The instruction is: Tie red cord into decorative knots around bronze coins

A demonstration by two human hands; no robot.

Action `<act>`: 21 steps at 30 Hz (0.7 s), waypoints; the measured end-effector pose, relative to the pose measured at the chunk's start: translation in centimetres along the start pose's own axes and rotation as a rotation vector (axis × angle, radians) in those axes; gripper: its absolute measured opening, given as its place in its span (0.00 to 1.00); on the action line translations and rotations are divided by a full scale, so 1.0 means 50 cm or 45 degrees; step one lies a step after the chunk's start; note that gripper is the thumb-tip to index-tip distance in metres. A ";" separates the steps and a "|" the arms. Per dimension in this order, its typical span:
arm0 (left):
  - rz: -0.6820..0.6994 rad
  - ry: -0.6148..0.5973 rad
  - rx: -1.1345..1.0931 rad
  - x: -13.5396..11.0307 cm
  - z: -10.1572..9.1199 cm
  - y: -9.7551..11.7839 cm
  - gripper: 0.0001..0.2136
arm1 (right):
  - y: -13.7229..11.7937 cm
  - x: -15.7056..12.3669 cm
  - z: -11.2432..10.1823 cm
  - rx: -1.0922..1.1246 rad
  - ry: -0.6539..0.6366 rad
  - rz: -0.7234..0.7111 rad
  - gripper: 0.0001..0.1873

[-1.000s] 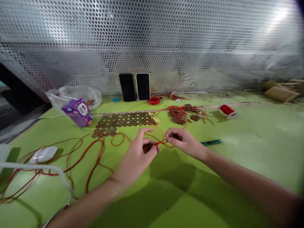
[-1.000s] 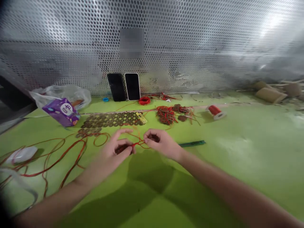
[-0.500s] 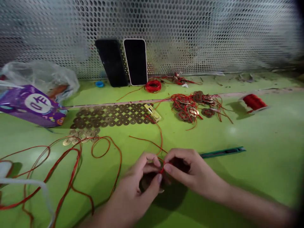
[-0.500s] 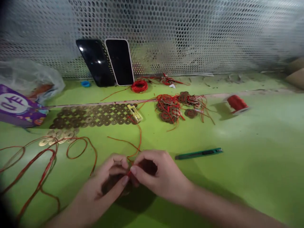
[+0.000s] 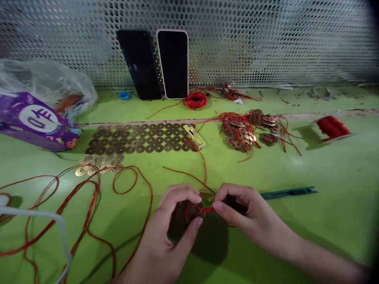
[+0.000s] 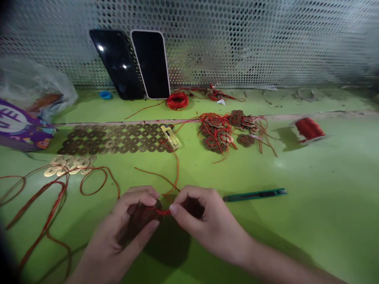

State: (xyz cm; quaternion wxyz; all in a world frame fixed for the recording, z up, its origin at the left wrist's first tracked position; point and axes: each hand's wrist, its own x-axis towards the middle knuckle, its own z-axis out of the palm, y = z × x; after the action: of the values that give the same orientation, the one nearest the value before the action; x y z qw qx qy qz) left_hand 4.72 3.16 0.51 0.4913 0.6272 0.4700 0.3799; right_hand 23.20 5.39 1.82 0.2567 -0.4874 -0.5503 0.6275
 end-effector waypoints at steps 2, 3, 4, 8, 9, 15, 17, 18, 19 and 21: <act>-0.012 0.018 -0.029 0.003 -0.002 0.003 0.14 | 0.000 0.001 0.000 -0.033 0.015 -0.009 0.12; -0.019 0.024 -0.050 0.004 -0.003 0.005 0.13 | 0.000 0.001 0.001 -0.045 0.023 -0.012 0.12; -0.028 0.025 -0.071 0.004 -0.004 0.006 0.12 | 0.000 0.002 0.001 -0.053 0.031 -0.017 0.12; -0.066 0.012 -0.117 0.006 -0.003 0.011 0.10 | -0.001 0.002 0.003 -0.075 0.035 -0.025 0.13; -0.067 0.013 -0.116 0.006 -0.003 0.012 0.10 | -0.001 0.001 0.003 -0.076 0.030 -0.028 0.13; -0.012 0.029 -0.026 0.007 -0.003 0.011 0.11 | -0.002 -0.001 0.001 -0.120 0.007 -0.052 0.10; -0.004 0.034 -0.012 0.004 -0.004 0.010 0.11 | -0.001 -0.002 0.000 -0.143 -0.014 -0.051 0.09; -0.003 0.033 -0.006 0.002 -0.004 0.010 0.11 | -0.001 -0.003 -0.001 -0.162 -0.024 -0.057 0.10; -0.005 0.025 0.003 0.000 -0.004 0.010 0.11 | -0.002 -0.004 -0.001 -0.190 -0.027 -0.069 0.10; -0.006 0.010 0.032 -0.003 -0.005 0.011 0.12 | -0.003 -0.003 -0.002 -0.254 -0.021 -0.094 0.11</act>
State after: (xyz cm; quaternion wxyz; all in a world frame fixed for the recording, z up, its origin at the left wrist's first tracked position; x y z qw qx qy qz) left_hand 4.57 3.05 1.08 0.4824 0.6307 0.4782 0.3753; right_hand 23.33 5.32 2.01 0.2252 -0.4847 -0.6298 0.5636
